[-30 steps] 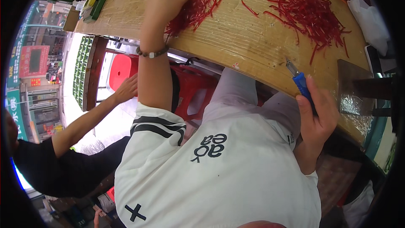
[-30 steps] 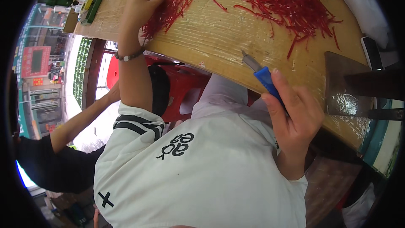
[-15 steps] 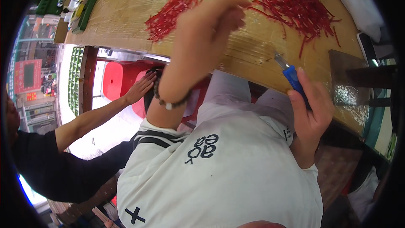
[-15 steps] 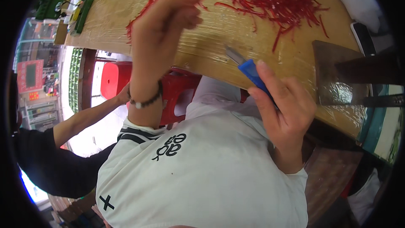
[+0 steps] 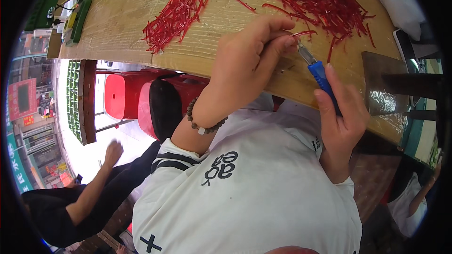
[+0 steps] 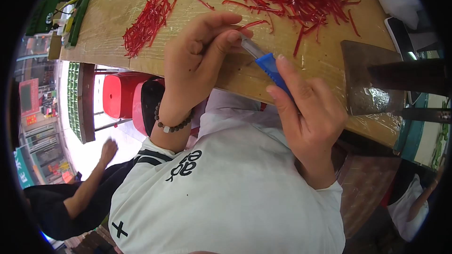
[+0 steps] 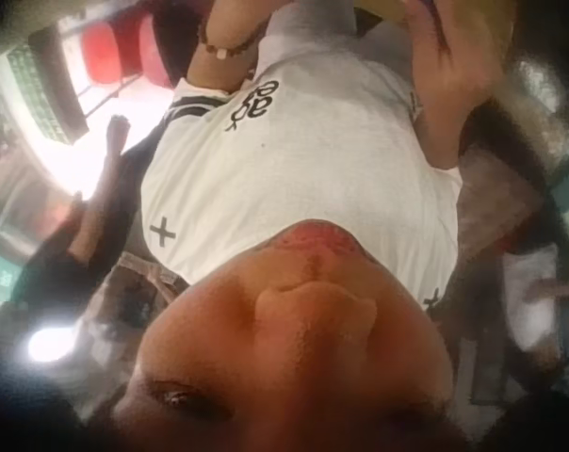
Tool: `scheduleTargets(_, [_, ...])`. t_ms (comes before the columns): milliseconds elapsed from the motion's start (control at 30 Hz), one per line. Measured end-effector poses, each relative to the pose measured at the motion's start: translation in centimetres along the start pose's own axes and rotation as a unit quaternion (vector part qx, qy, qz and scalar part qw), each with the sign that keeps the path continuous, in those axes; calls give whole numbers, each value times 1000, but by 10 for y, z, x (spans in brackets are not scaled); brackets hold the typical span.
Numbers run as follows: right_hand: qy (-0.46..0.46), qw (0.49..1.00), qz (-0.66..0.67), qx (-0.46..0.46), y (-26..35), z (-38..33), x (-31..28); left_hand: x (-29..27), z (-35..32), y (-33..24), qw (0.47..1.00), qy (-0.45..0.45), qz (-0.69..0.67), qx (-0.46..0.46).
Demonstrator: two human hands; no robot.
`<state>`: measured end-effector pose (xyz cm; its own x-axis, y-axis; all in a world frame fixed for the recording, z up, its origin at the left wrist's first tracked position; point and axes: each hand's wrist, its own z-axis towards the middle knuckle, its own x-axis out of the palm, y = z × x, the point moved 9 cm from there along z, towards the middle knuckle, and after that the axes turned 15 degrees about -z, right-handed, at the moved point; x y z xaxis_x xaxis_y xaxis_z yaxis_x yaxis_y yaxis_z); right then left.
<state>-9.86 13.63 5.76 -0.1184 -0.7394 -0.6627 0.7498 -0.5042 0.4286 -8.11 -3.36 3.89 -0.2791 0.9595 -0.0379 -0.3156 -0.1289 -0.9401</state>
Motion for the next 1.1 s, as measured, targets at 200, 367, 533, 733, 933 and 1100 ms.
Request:
scheduleTargets(200, [16, 1000, -22, 5, 1, 1, 3, 2, -4, -2, 1000, 3, -1, 9])
scheduleTargets(367, [5, 999, -33, -9, 3, 2, 6, 1, -4, 2, 997, 3, -75, -15])
scheduleTargets(533, [4, 996, -82, -35, 8, -1, 10, 0, -3, 7, 981, 1, -170, -91])
scheduleTargets(733, [-45, 985, -165, -2, 9, 2, 8, 1, 7, 12, 968, 18, -220, -120])
scheduleTargets(933, [-55, 985, -163, -24, 11, 1, 5, -14, 1, 10, 961, -25, -265, -74])
scheduleTargets(1100, [-53, 990, -128, -32, 7, -6, -1, -18, 1, 8, 983, -50, -173, -43])
